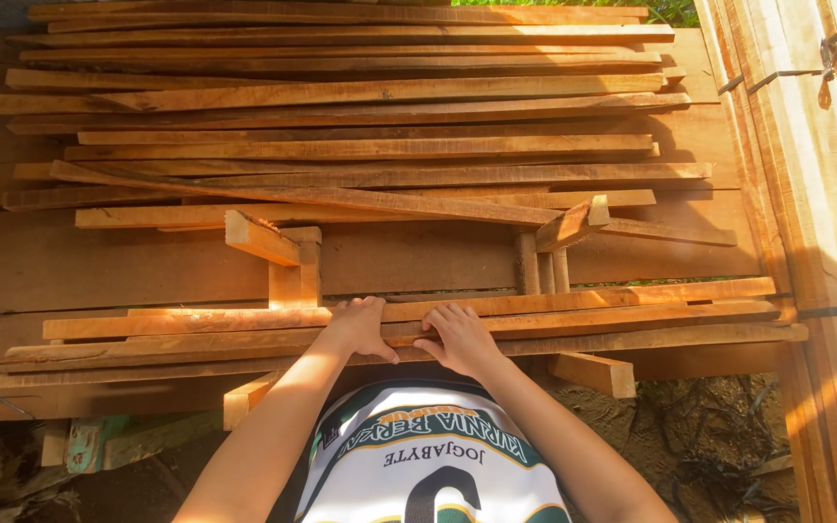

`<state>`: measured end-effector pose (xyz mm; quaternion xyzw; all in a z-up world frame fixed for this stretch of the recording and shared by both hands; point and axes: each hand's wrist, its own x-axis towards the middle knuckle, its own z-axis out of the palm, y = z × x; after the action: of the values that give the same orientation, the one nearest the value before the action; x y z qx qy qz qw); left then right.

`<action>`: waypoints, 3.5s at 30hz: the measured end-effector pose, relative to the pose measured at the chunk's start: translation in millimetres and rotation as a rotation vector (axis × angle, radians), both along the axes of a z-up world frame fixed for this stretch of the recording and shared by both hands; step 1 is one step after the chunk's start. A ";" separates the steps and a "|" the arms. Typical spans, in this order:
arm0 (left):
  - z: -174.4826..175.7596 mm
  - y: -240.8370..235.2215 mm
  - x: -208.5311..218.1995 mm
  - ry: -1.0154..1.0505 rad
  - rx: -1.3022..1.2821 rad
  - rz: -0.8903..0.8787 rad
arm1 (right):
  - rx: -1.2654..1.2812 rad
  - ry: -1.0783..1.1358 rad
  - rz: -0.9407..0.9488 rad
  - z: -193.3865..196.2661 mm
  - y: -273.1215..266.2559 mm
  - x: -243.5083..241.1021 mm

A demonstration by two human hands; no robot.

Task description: The person picks up individual wooden planks from a pile and places them one by one onto a wooden rack. The hands align each plank before setting it down, repeating this process throughout the clip.

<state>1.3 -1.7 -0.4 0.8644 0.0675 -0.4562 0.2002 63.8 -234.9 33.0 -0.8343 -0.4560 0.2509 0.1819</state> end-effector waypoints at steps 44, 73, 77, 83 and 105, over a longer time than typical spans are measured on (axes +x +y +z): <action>-14.1 -47.3 -65.3 -0.753 0.065 -0.106 | -0.297 0.182 -0.178 -39.0 31.6 32.7; -27.6 -70.3 -19.0 -0.488 0.158 -0.103 | 0.046 -0.408 -0.478 -92.2 55.9 130.4; -8.6 -52.0 25.0 -0.240 0.087 -0.040 | -0.046 -0.462 -0.377 -98.0 70.6 161.0; -10.5 -4.7 75.3 -0.262 -0.044 0.234 | -0.080 -0.215 -0.339 -131.0 85.2 182.2; 178.8 73.4 58.9 -1.015 0.148 0.220 | 0.243 -0.296 -0.210 139.6 30.1 139.3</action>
<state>60.2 71.6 178.4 0.9763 0.0845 0.0496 0.1931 203.1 -204.8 172.6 -0.8769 -0.4153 0.0484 0.2373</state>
